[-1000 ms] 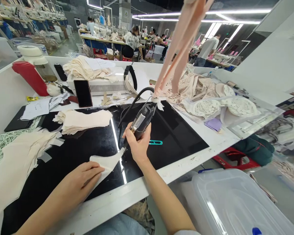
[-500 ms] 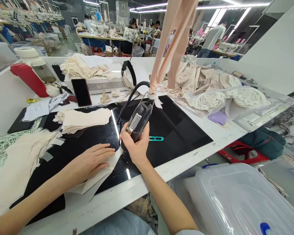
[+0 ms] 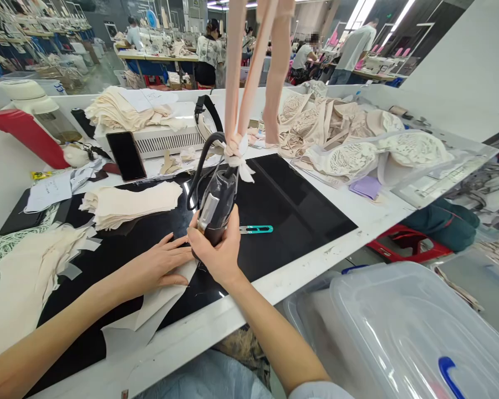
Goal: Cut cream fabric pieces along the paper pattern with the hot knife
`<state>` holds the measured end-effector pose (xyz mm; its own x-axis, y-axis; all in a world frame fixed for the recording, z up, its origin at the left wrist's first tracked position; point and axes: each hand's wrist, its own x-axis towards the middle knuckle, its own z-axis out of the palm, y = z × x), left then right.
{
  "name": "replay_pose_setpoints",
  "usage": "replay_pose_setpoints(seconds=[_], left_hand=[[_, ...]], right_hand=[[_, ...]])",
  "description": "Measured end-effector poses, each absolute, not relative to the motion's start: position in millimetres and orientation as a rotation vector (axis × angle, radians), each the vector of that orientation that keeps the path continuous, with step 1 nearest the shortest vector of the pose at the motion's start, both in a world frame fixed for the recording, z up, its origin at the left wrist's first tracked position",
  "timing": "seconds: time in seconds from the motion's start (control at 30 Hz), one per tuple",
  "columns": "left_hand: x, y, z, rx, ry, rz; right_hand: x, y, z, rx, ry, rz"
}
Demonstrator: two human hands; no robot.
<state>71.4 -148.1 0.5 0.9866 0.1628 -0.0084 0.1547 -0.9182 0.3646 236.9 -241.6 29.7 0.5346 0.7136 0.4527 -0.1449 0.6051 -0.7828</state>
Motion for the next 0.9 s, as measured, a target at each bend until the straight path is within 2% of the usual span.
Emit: replay_pose_setpoints(seconds=[0.37,0.9], left_hand=[[71,-149,9,2.763,0.246,-0.092],[69,-149,3,2.775,0.246,0.014]], right_hand=[[235,-240,27,-0.743,-0.881,0.6],[227,-243,28,-0.747,-0.834,0.578]])
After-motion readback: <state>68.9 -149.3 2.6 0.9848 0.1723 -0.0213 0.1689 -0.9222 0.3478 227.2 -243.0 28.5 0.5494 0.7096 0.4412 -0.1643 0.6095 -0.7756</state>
